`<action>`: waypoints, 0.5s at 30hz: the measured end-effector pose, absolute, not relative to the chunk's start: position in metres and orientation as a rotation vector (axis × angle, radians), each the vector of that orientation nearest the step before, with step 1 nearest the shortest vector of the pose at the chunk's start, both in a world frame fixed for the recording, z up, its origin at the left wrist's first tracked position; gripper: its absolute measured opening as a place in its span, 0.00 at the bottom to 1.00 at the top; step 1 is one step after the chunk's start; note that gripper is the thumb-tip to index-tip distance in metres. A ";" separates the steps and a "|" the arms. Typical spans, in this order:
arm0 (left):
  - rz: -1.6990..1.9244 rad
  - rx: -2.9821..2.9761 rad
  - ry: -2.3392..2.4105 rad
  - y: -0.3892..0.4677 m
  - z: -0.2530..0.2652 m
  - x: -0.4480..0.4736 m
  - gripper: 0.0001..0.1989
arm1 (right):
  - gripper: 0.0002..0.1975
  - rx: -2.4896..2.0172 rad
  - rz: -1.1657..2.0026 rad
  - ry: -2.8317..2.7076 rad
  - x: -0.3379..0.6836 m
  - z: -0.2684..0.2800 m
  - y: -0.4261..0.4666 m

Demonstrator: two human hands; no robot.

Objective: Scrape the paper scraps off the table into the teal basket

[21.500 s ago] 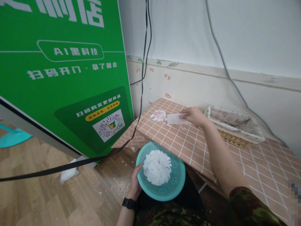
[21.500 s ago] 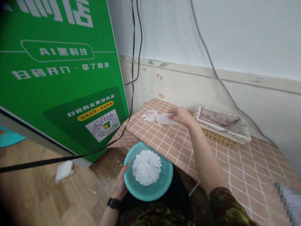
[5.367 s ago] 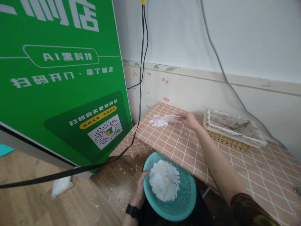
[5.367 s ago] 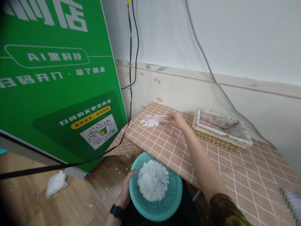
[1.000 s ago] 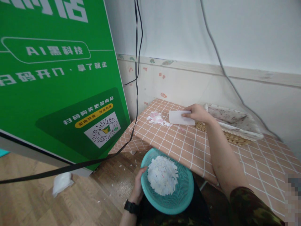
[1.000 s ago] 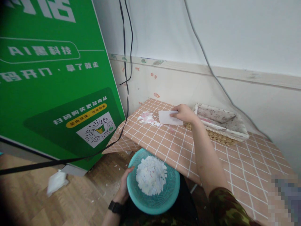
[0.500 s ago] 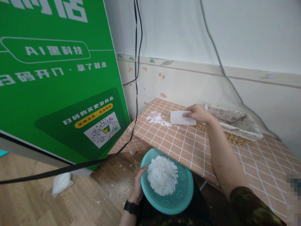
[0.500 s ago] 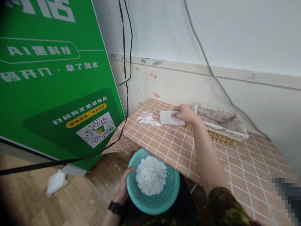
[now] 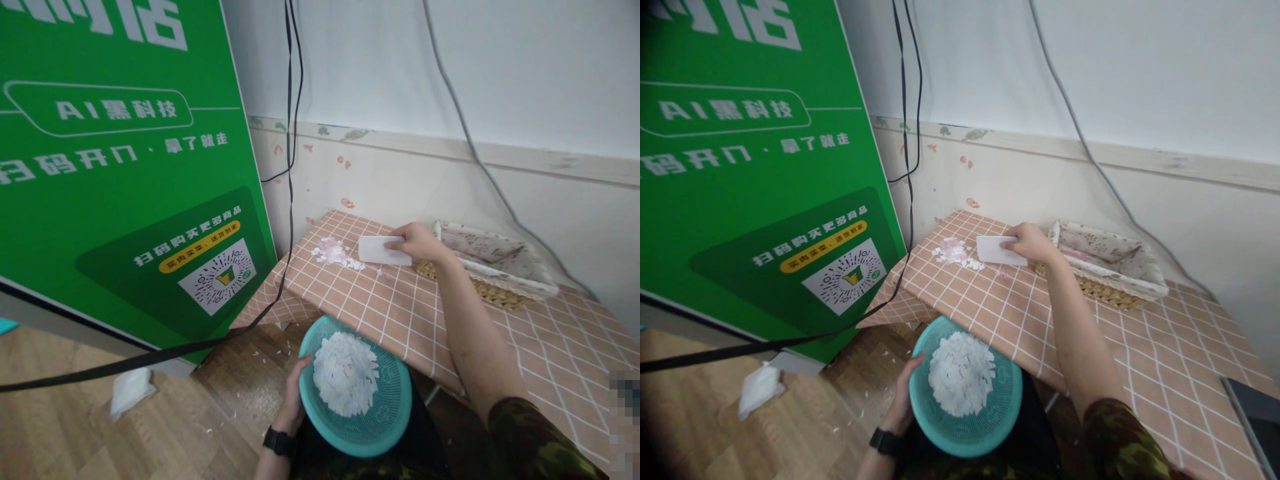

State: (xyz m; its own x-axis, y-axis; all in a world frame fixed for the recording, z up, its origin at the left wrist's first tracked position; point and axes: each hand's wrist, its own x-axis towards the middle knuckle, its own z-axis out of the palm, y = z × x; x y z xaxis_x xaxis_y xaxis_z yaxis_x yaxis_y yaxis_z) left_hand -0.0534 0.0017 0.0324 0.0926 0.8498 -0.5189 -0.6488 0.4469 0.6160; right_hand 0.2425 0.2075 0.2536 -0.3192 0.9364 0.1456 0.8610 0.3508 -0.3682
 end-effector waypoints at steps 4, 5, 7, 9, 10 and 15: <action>1.143 0.253 0.953 0.002 0.035 -0.052 0.14 | 0.16 -1.571 0.443 -2.299 0.241 0.254 0.206; 1.144 0.258 0.948 0.002 0.036 -0.052 0.14 | 0.16 -1.555 0.475 -2.297 0.241 0.255 0.204; 1.147 0.263 0.948 0.002 0.036 -0.053 0.15 | 0.17 -1.511 0.498 -2.256 0.242 0.259 0.200; 1.156 0.254 0.977 0.003 0.037 -0.053 0.14 | 0.18 -1.457 0.482 -2.161 0.244 0.265 0.193; 1.166 0.247 0.999 0.003 0.037 -0.053 0.13 | 0.18 -1.433 0.468 -2.101 0.245 0.268 0.188; 1.183 0.239 1.029 0.004 0.037 -0.052 0.13 | 0.17 -1.377 0.407 -1.716 0.263 0.277 0.146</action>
